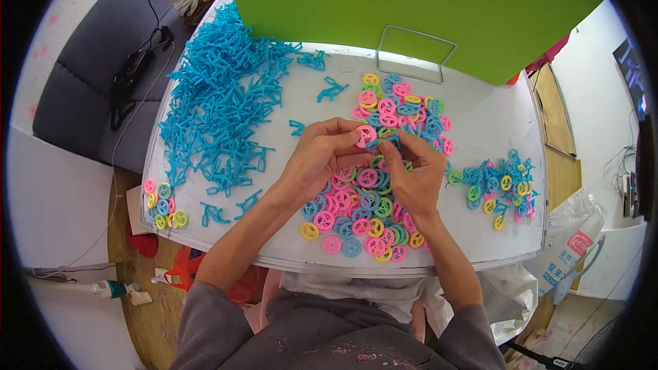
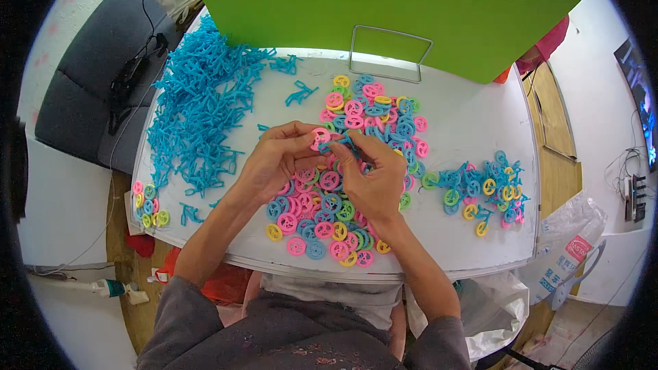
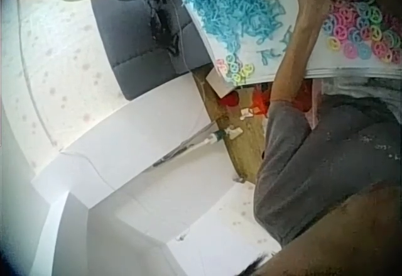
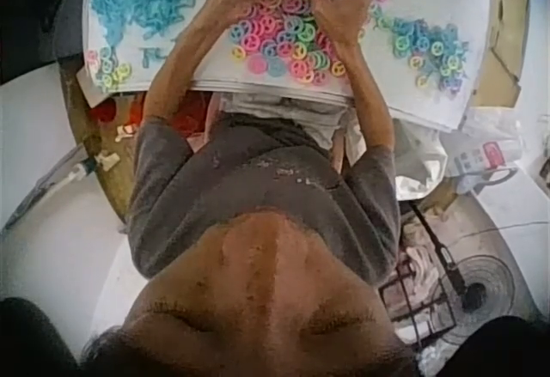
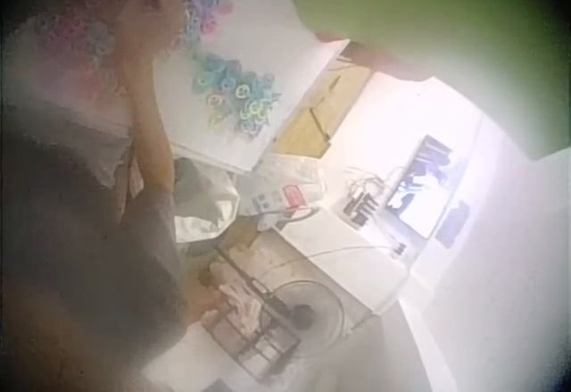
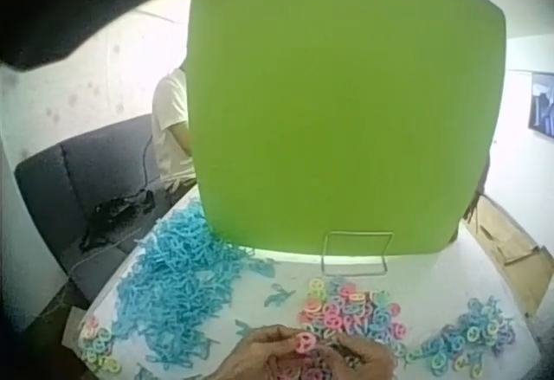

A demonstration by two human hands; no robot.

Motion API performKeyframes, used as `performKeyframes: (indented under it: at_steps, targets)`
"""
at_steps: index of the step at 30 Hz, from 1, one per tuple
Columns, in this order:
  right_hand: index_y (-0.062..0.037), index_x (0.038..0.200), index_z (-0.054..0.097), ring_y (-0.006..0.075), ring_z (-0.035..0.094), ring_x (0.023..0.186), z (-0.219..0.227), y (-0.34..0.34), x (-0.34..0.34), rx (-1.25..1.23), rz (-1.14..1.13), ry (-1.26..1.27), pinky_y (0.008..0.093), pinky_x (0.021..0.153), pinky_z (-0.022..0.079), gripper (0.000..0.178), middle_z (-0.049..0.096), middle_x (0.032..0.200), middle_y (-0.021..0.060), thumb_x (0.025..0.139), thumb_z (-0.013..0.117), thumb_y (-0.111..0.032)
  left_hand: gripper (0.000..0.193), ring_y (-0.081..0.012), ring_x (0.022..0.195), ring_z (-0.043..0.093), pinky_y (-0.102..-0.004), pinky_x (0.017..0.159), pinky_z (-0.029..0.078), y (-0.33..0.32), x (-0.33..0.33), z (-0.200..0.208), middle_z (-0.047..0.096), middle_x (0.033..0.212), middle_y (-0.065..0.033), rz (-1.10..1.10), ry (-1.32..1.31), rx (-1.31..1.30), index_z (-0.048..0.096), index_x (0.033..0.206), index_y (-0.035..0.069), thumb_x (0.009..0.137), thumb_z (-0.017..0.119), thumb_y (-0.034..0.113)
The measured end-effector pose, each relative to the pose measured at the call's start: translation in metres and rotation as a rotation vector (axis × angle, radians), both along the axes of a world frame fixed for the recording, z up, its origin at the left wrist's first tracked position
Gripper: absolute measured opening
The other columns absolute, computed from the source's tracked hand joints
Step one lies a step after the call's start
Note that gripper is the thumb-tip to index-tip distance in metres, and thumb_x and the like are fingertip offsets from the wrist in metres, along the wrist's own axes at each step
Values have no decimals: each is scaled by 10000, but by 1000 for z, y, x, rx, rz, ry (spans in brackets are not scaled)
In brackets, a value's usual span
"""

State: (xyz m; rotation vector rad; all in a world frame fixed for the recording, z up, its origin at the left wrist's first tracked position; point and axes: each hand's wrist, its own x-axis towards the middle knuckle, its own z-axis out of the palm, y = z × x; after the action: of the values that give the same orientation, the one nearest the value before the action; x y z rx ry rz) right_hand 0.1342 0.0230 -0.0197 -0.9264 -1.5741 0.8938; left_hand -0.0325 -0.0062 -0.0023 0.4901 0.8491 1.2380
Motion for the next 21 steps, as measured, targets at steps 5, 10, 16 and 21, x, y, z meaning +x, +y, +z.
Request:
performKeyframes:
  at_steps: [5,10,16,21]
  targets:
    - [38,892,672,189,623,589,3,0,1,136,-13,-36,280,536,466,167,663,732,128,738,709,-14,157,-187,860,665,-296,766,583,0,-2,-1,642,946,-109,-5,-17,25,594,1008,-38,908,554,75]
    - [50,924,661,121,607,641,5,-3,5,259,-37,-285,245,575,476,145,659,745,95,785,682,13,142,-185,854,667,-295,770,581,0,0,-5,648,917,-103,-34,13,-10,601,973,-33,899,562,82]
    - [53,915,664,117,629,660,3,-6,1,103,-52,-230,237,583,489,145,671,757,80,791,696,-15,144,-210,853,680,-316,807,579,0,-3,-6,658,950,-120,-50,28,-5,591,955,-35,900,548,91]
    - [53,909,670,97,626,656,-2,-4,2,-40,-45,-146,223,576,486,132,675,745,65,817,689,-39,133,-202,856,678,-310,805,569,-1,5,-4,664,964,-114,-5,62,12,602,957,-6,899,553,103]
